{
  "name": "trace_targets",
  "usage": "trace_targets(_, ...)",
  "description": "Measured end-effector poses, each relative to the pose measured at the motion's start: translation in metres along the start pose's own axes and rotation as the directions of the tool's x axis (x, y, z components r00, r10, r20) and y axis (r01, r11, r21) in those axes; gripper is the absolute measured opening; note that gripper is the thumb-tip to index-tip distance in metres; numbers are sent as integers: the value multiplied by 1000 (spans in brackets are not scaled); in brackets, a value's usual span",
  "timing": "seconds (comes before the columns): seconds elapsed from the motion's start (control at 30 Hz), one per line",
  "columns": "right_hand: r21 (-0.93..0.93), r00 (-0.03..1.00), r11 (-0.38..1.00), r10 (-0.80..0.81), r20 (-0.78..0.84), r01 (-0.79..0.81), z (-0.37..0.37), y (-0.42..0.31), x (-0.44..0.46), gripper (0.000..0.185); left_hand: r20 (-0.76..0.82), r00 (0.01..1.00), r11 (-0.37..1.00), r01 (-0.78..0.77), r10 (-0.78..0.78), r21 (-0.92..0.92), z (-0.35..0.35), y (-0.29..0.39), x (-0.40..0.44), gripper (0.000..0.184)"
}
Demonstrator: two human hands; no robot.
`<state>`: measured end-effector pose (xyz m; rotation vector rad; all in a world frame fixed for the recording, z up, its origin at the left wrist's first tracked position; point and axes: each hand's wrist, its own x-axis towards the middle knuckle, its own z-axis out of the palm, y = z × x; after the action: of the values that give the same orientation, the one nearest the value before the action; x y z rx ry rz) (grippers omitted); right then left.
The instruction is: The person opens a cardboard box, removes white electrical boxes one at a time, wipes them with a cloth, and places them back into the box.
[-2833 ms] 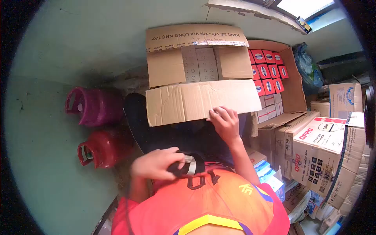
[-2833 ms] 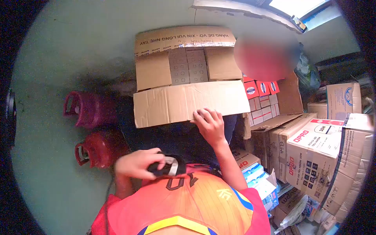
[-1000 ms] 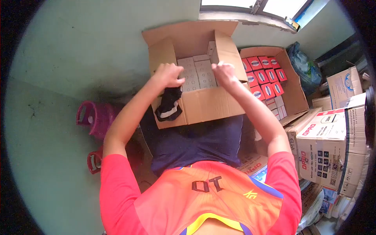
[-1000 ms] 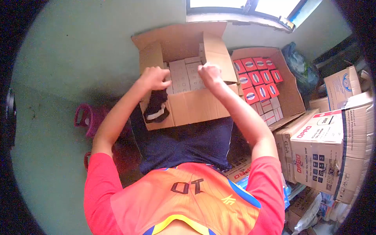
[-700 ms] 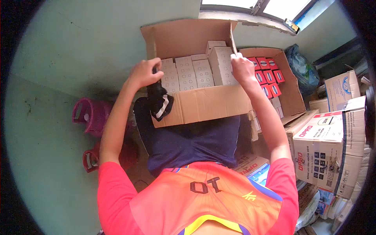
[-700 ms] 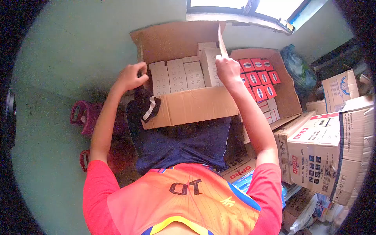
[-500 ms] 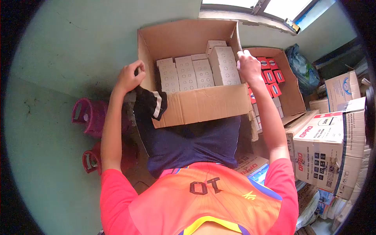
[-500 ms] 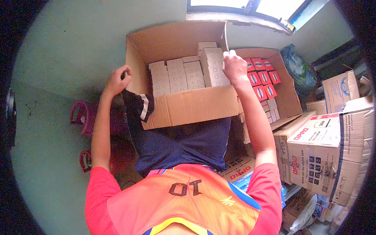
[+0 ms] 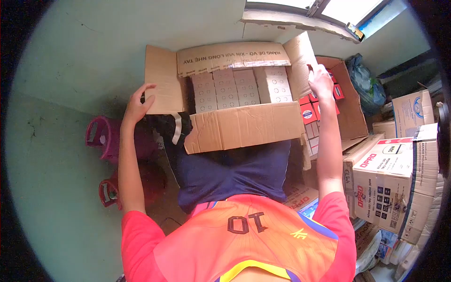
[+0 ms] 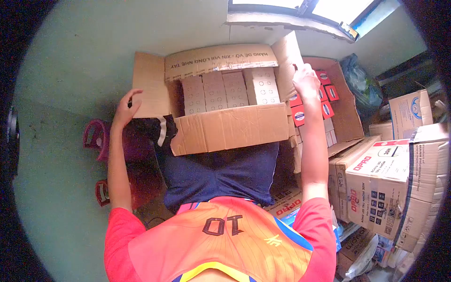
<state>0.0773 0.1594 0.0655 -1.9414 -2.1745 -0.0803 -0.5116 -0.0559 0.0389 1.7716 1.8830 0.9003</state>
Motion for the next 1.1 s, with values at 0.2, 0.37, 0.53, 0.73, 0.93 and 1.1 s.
trace_targets(0.2, -328, 970, 944, -119, -212, 44, 27, 34, -2, 28, -41, 992, 949, 127, -120, 287, 0, -12, -25, 53)
trace_targets(0.37, -381, 995, 924, -64, -80, 29, 67, 29, 2, 31, 31, 936, 804, 283, -350, 522, 19, -25, -33, 59)
trace_targets(0.53, -314, 978, 927, -207, 29, 206, 75, -26, 1, 31, -2, 959, 767, 228, -283, 600, 44, -56, -38, 53)
trace_targets(0.73, -26, 909, 915, -397, 128, 403, 88, -95, 14, 31, -164, 942, 771, 333, -292, 543, 33, -7, -52, 44)
trace_targets(0.93, -246, 937, 908, -349, -3, 338, 84, -127, -2, 41, -416, 880, 846, 393, -230, 362, 19, 25, -97, 34)
trace_targets(1.1, -224, 944, 943, -285, -164, 246, 65, -148, 1, 60, -563, 806, 953, 287, -183, 101, 51, 27, -121, 26)
